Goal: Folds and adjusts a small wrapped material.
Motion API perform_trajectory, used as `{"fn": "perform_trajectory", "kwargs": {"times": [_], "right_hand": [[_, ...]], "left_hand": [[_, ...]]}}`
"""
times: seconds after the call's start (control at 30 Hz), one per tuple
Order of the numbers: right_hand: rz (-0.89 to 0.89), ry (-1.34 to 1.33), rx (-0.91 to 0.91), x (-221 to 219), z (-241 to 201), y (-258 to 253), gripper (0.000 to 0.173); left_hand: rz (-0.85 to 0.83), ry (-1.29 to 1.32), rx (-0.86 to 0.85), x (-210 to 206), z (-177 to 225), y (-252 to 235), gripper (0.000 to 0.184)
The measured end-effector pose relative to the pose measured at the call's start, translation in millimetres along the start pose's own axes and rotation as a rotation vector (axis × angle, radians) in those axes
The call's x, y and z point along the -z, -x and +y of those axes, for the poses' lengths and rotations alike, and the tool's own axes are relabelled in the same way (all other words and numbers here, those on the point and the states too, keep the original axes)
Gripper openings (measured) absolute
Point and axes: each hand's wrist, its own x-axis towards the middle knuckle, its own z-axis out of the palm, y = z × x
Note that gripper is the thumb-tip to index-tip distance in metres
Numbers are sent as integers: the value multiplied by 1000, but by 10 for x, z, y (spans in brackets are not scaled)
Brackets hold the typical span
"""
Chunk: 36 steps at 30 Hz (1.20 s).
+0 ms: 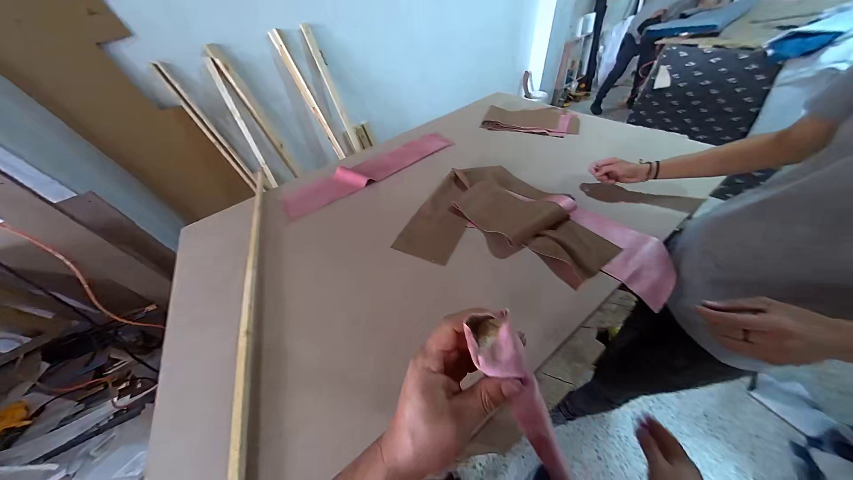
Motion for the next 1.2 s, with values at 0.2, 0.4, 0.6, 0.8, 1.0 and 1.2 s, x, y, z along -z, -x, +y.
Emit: {"fn": "perform_trajectory", "kwargs": {"times": [0.2,0.4,0.6,0.8,1.0,1.2], "right_hand": [[-151,-244,1091,646,-2486,-107,40],[-370,-124,1262,1036,-2767,-316,16],[-377,-366,1208,892,-2724,-353,10],[-117,-442,1089,634,-2666,-232,16],[-96,-240,1195,660,-2700,-208,9],[-38,-540,1022,612,-2483,-197,38]], "left_hand": [[-80,-248,-155,-951,-447,-44,59],[-42,-315,-154,-1109,-610,-76,53],[-68,-309,-236,-1057,-672,-134,59],[-78,-307,-313,-976,-787,-216,49],[-182,-484,-363,-893,-828,-273,46],[-280,-541,-344,-851,-727,-415,39]]}}
